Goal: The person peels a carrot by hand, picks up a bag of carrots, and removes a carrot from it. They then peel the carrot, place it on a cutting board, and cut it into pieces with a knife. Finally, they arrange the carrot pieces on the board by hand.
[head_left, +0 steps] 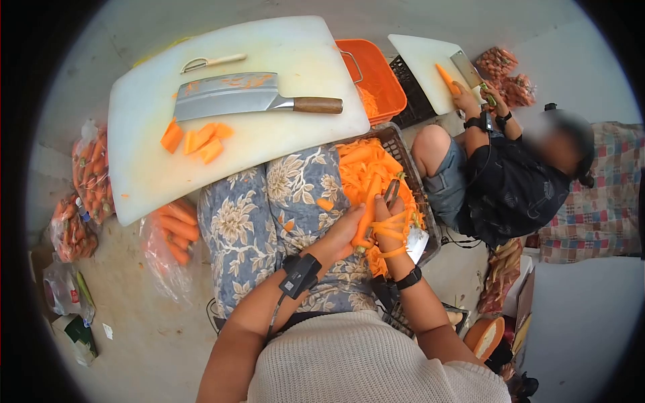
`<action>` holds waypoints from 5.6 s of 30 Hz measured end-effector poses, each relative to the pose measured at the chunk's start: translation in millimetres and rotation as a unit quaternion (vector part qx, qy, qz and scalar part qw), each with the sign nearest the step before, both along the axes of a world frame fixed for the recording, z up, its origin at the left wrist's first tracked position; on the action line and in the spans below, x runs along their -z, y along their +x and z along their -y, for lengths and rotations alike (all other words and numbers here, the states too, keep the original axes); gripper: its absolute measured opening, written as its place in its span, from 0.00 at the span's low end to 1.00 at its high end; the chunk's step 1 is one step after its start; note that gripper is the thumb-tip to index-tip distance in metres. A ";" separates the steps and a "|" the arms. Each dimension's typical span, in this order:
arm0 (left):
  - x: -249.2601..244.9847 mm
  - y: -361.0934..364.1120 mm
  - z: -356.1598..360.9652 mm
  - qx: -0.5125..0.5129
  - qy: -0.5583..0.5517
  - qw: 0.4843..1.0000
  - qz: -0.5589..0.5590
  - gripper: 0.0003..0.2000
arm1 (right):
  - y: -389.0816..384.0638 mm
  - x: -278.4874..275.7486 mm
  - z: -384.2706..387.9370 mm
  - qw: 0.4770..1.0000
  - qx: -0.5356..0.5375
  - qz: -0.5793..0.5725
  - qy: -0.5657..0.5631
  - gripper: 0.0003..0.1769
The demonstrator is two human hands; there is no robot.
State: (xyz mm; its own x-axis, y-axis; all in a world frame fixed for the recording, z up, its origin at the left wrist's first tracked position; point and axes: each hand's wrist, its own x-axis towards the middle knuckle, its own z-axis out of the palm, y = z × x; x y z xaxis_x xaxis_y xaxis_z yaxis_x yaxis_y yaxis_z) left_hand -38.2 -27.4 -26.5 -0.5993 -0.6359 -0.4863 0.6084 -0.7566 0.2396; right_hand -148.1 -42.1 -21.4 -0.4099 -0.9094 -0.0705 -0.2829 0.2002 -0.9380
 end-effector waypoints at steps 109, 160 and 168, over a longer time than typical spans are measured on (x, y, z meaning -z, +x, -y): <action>-6.7 -6.1 1.5 0.105 0.019 0.989 0.100 0.20 | -69.9 64.1 85.4 0.956 0.050 0.014 0.287 0.18; -0.6 -2.9 0.4 0.050 -0.025 0.998 0.027 0.19 | -41.0 23.7 45.9 0.996 -0.013 -0.071 0.052 0.13; 6.0 -10.9 -2.8 0.064 -0.016 0.996 0.061 0.19 | -69.9 50.3 67.4 0.979 0.040 -0.023 0.198 0.16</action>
State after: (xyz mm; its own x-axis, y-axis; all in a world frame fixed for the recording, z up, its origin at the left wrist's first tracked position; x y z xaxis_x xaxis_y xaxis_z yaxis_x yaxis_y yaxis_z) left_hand -49.1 -24.6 -32.5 -0.6147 -0.5747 -0.5402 0.4723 -0.8168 0.3315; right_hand -218.0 -109.5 -71.8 -0.4902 -0.7794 -0.3902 -0.2922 0.5687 -0.7689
